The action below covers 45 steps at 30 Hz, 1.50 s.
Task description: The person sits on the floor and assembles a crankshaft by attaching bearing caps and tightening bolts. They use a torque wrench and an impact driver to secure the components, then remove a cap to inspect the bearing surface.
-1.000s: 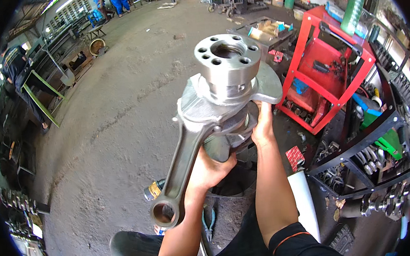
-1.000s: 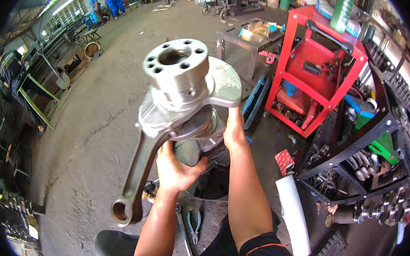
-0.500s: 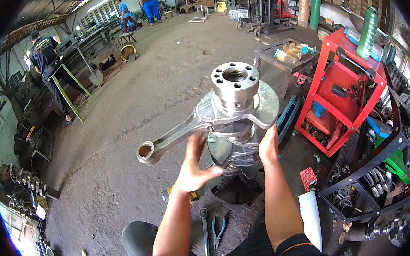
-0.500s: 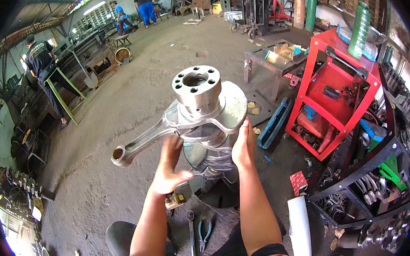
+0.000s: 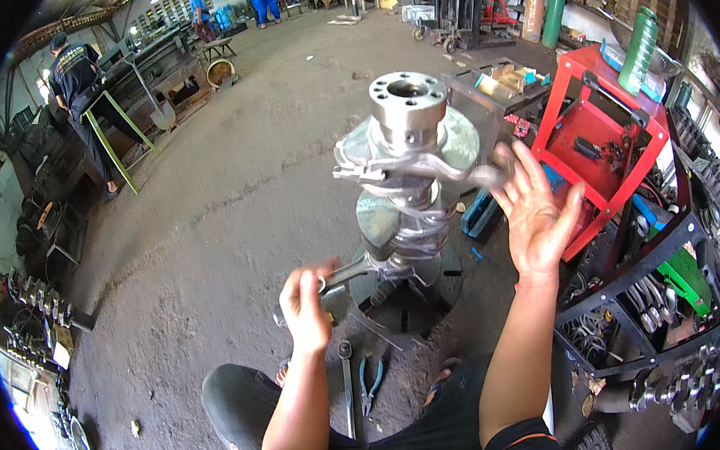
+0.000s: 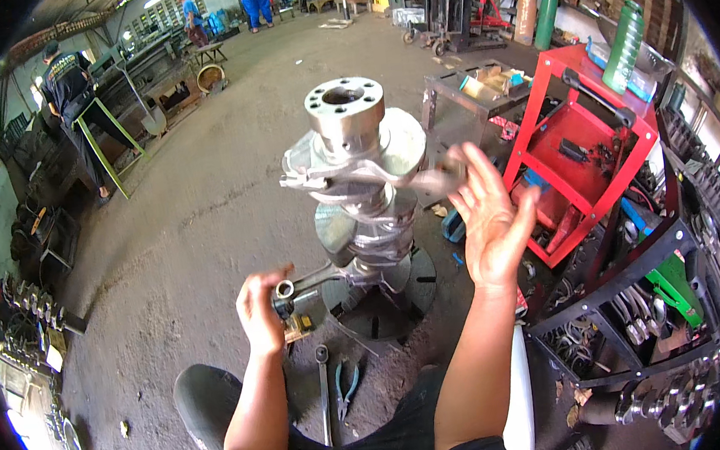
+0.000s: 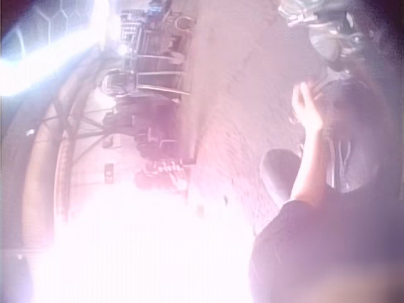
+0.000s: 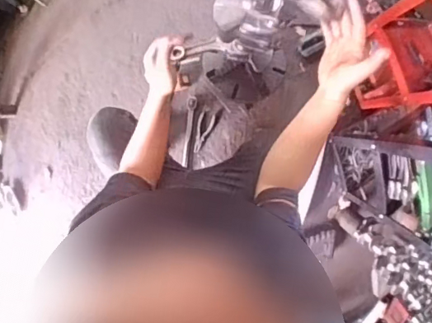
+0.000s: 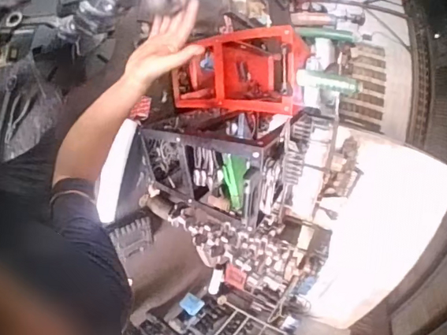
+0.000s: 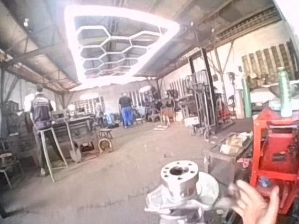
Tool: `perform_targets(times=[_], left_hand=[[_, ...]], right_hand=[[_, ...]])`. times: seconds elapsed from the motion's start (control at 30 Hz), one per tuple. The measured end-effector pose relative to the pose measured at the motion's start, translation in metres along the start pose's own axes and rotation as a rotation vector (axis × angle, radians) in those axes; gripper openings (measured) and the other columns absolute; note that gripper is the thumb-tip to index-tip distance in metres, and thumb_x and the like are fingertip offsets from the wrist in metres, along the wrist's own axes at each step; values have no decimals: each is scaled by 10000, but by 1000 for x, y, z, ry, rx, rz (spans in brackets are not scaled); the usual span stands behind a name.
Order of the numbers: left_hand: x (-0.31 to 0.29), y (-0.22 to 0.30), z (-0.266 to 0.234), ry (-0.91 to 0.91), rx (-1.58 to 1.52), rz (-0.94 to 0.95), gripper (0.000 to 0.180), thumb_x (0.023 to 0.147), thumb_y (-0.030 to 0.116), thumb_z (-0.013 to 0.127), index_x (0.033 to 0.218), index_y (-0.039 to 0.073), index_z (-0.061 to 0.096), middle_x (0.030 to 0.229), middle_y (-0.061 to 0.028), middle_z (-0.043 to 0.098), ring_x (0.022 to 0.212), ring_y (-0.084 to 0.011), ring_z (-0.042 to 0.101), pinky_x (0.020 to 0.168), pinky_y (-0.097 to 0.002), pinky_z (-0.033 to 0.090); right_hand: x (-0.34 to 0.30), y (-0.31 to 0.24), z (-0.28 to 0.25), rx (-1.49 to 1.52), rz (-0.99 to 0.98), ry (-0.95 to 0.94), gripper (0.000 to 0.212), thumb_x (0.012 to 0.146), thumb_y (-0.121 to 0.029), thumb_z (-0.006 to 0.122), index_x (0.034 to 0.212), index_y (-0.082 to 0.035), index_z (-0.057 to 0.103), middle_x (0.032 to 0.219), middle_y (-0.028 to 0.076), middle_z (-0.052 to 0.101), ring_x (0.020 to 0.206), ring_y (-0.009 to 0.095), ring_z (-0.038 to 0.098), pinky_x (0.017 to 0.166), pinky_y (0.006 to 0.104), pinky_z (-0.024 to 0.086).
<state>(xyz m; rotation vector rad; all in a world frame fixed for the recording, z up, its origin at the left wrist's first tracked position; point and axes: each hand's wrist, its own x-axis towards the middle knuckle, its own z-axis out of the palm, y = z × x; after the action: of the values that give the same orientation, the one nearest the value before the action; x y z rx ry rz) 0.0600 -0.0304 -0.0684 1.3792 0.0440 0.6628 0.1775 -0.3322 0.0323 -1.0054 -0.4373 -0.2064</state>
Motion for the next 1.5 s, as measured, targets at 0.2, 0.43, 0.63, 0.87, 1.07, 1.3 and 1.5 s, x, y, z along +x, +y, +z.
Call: perform_targets(times=[0.2,0.43,0.63,0.87,1.07,1.3,1.5], left_hand=[[2,-88,-32,-53,996,-186,554,858,346,768,1290,33,618,1471,-263,466,1350,-396,477,1118,-446,412],[-26,-73,-46,-265,518,-576,490,943,469,682,915,-20,695,736,-108,667,596,-185,618,577,-335,509],[-41,-134,-74,-88,558,-576,319,942,288,654,809,-2,659,647,-72,649,548,-135,618,546,-313,492],[-145,-225,-126,-446,1136,-1076,532,851,464,672,1136,16,716,1099,-229,727,1086,-351,696,964,-408,520],[-145,-229,-119,-248,1131,-1280,735,836,513,713,1338,-10,589,1378,-251,590,1280,-363,584,1062,-408,465],[-132,-265,-107,283,1018,-1003,690,862,454,711,1370,40,493,1333,-217,574,1216,-392,587,1003,-476,487],[-107,-257,-112,540,1041,-593,787,884,493,685,1444,21,398,1463,-243,422,1344,-423,426,1112,-527,332]], right_hand=[[-2,19,26,-362,26,7,611,1069,-475,397,1470,-18,463,1505,155,488,1401,305,460,1158,472,311],[-18,52,9,-463,-6,225,530,1064,-397,504,1358,42,548,1377,165,568,1298,239,514,1126,374,370],[-40,86,-52,-809,523,105,672,975,-471,613,1416,22,497,1376,188,589,1290,270,547,1082,370,395],[-74,116,-65,-1245,739,-361,1020,767,-385,857,1543,5,323,1483,285,464,1385,399,459,1155,416,362],[-61,138,-89,-1357,545,-222,893,828,-317,808,1524,6,351,1502,250,450,1355,378,491,1144,408,368],[-17,185,-160,-1541,470,-391,368,1013,-198,570,1320,6,556,1296,73,611,1165,226,573,1027,395,469],[20,219,-156,-651,641,146,398,1022,-185,536,1390,-46,480,1347,77,546,1210,254,541,1022,434,482]])
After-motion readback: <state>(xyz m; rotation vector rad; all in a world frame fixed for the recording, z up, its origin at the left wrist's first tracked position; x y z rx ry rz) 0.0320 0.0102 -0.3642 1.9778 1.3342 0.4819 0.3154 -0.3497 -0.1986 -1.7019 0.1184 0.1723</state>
